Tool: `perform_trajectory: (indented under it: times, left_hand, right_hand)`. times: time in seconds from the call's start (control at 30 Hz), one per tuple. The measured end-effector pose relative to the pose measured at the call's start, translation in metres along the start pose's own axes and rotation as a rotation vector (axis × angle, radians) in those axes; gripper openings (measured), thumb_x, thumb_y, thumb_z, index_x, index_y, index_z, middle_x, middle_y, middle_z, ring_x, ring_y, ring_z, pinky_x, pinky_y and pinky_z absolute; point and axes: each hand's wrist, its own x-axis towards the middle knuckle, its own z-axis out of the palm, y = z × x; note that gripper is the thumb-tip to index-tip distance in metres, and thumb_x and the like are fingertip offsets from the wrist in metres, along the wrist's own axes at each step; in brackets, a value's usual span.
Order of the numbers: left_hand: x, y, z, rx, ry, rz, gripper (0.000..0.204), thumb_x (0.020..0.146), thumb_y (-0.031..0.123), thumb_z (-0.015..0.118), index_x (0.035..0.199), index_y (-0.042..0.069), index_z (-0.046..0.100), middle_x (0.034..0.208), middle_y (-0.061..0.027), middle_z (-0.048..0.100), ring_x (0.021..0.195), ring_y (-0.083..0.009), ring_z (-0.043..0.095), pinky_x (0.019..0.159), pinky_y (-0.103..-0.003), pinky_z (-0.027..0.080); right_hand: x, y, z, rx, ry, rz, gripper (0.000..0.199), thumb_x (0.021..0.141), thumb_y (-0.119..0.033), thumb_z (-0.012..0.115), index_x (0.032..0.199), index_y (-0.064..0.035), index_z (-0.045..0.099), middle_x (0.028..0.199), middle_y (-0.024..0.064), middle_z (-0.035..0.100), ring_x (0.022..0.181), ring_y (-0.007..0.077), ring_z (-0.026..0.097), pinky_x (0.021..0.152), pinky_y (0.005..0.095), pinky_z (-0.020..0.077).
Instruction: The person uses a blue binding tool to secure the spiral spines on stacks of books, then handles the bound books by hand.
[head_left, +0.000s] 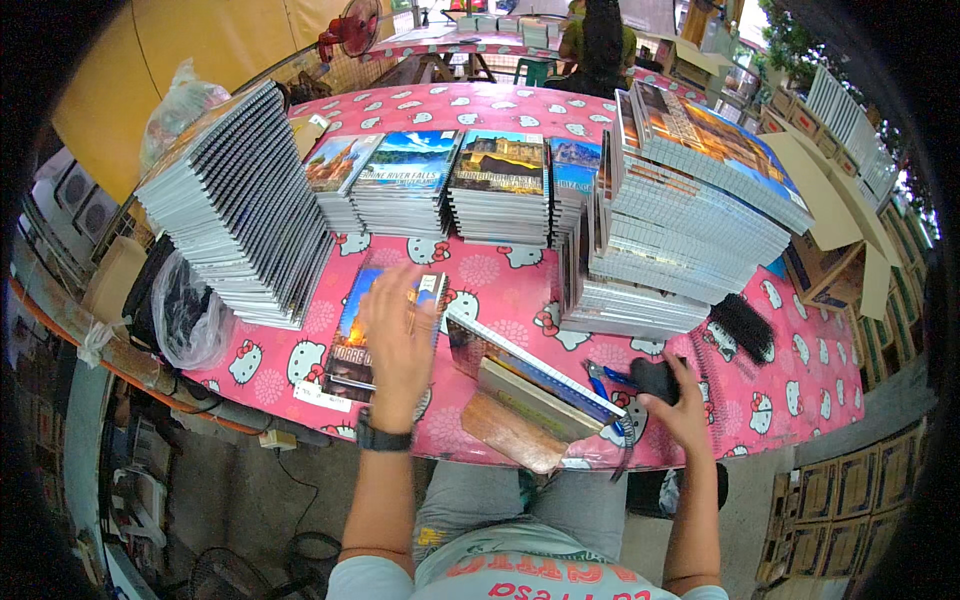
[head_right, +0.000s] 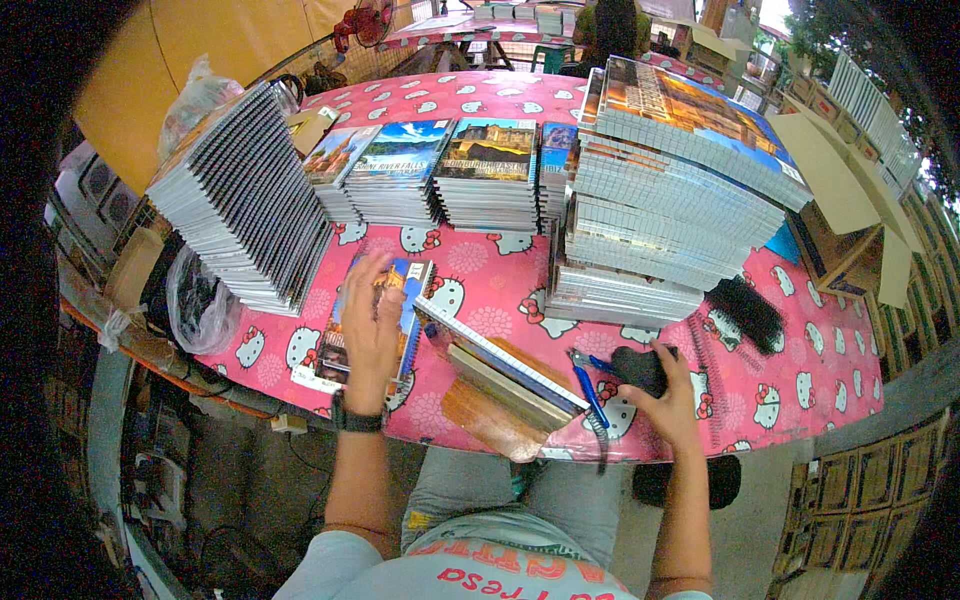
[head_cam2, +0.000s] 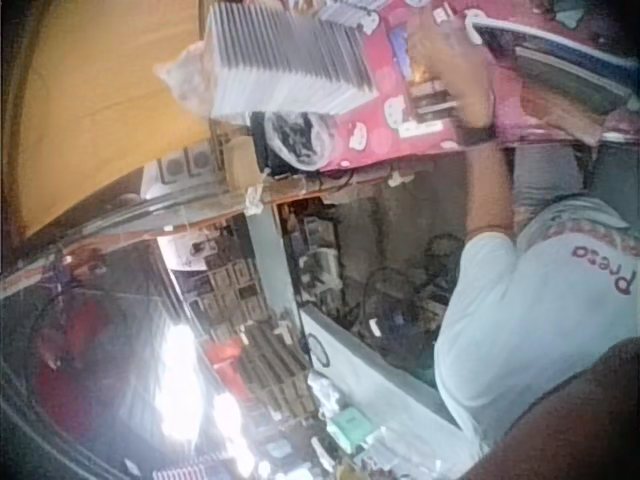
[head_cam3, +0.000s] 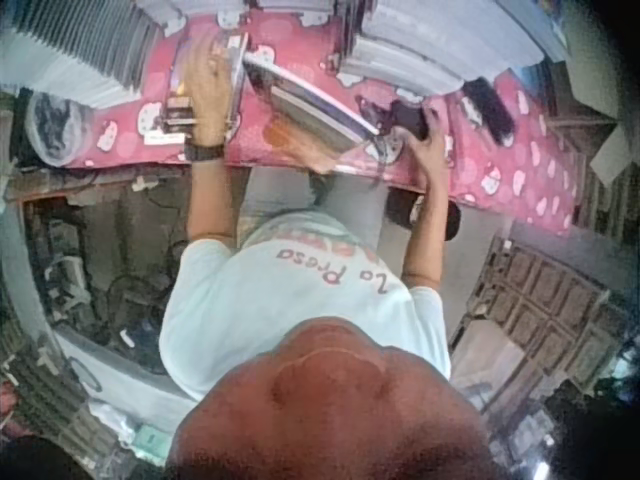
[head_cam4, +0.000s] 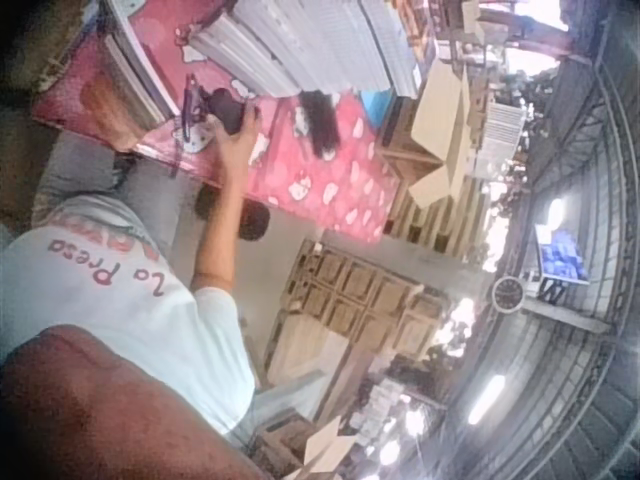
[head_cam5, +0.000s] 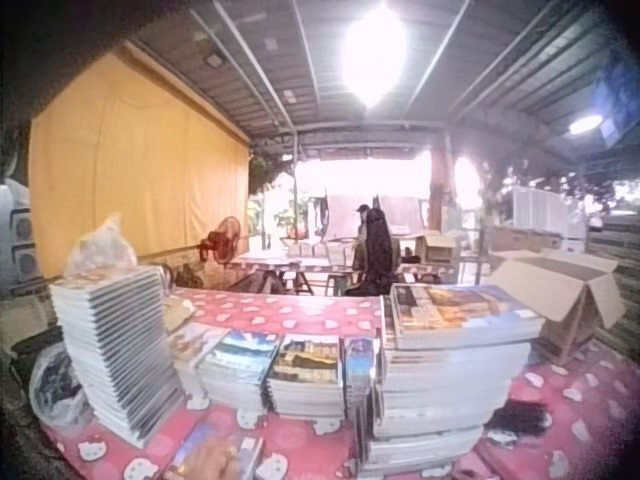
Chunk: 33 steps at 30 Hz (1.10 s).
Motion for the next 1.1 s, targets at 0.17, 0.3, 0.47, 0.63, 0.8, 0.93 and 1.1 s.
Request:
perform_trajectory:
  times: [0.17,0.3,0.47,0.63,0.8,0.93,1.1]
  left_hand:
    - [-0.051,-0.054,-0.009,0.676,-0.504,-0.154,0.074,0.081,0.047,0.056,0.139,0.008,0.032,0.147,-0.0138,0.025,0.137,-0.033,0.017,0.105,-0.061,0.013]
    - [-0.06,-0.059,-0.009,0.667,-0.466,-0.168,0.077,0.078,0.046,0.06,0.139,0.008,0.032,0.147,-0.0148,0.024,0.137,-0.0345,0.017,0.104,-0.062,0.014]
    - [-0.047,-0.032,-0.016,0.051,-0.074,0.029,0.075,0.073,0.036,0.068,0.137,0.01,0.037,0.145,-0.0179,0.027,0.136,-0.0394,0.017,0.105,-0.062,0.007]
    - [-0.035,0.096,0.013,0.008,-0.388,0.358,0.052,0.07,0.03,0.071,0.116,0.011,0.055,0.123,-0.01,0.05,0.123,-0.0318,0.04,0.104,-0.063,0.005]
    - [-0.04,0.105,0.042,-0.161,-0.378,0.357,0.026,0.069,0.026,0.072,0.088,0.012,0.06,0.085,-0.0008,0.057,0.09,-0.0189,0.056,0.103,-0.064,0.008]
    - [-0.037,0.105,0.043,-0.194,-0.396,0.353,0.025,0.067,0.026,0.074,0.082,0.011,0.06,0.082,-0.001,0.057,0.086,-0.0202,0.056,0.103,-0.063,0.009]
    - [-0.036,0.106,0.039,-0.171,-0.408,0.354,0.027,0.066,0.026,0.075,0.083,0.011,0.061,0.082,-0.0011,0.057,0.086,-0.0205,0.056,0.103,-0.062,0.01]
  right_hand:
    - [-0.007,-0.012,-0.012,0.277,-0.009,-0.008,0.074,0.068,-0.034,0.072,0.132,-0.0085,0.046,0.135,0.0194,0.042,0.129,0.0315,0.034,0.106,0.0383,0.0237]
    - [-0.009,-0.029,-0.013,0.439,-0.036,-0.055,0.069,0.07,-0.044,0.069,0.125,-0.0038,0.053,0.13,0.0198,0.048,0.129,0.0321,0.035,0.105,0.0401,0.0241]
    - [0.001,-0.06,-0.011,0.563,-0.353,-0.201,0.076,0.07,-0.066,0.059,0.106,0.0006,0.065,0.118,0.0252,0.056,0.118,0.0348,0.047,0.1,0.0416,0.0317]
    - [0.013,-0.06,-0.012,0.614,-0.488,-0.244,0.085,0.068,-0.075,0.051,0.097,0.0025,0.068,0.114,0.0254,0.058,0.104,0.0341,0.057,0.093,0.0415,0.0408]
    - [0.007,-0.05,-0.013,0.793,-0.401,-0.289,0.076,0.074,-0.067,0.053,0.1,0.003,0.066,0.112,0.0229,0.06,0.104,0.0312,0.057,0.093,0.0397,0.0407]
    - [0.01,-0.056,-0.001,0.509,-0.411,-0.066,0.083,0.07,-0.073,0.05,0.097,0.0033,0.067,0.111,0.0251,0.059,0.104,0.0338,0.057,0.094,0.0403,0.0401]
    - [0.006,-0.062,-0.014,0.832,-0.491,-0.361,0.057,0.081,-0.049,0.058,0.099,0.0041,0.066,0.111,0.0205,0.061,0.103,0.0288,0.057,0.092,0.0381,0.0413]
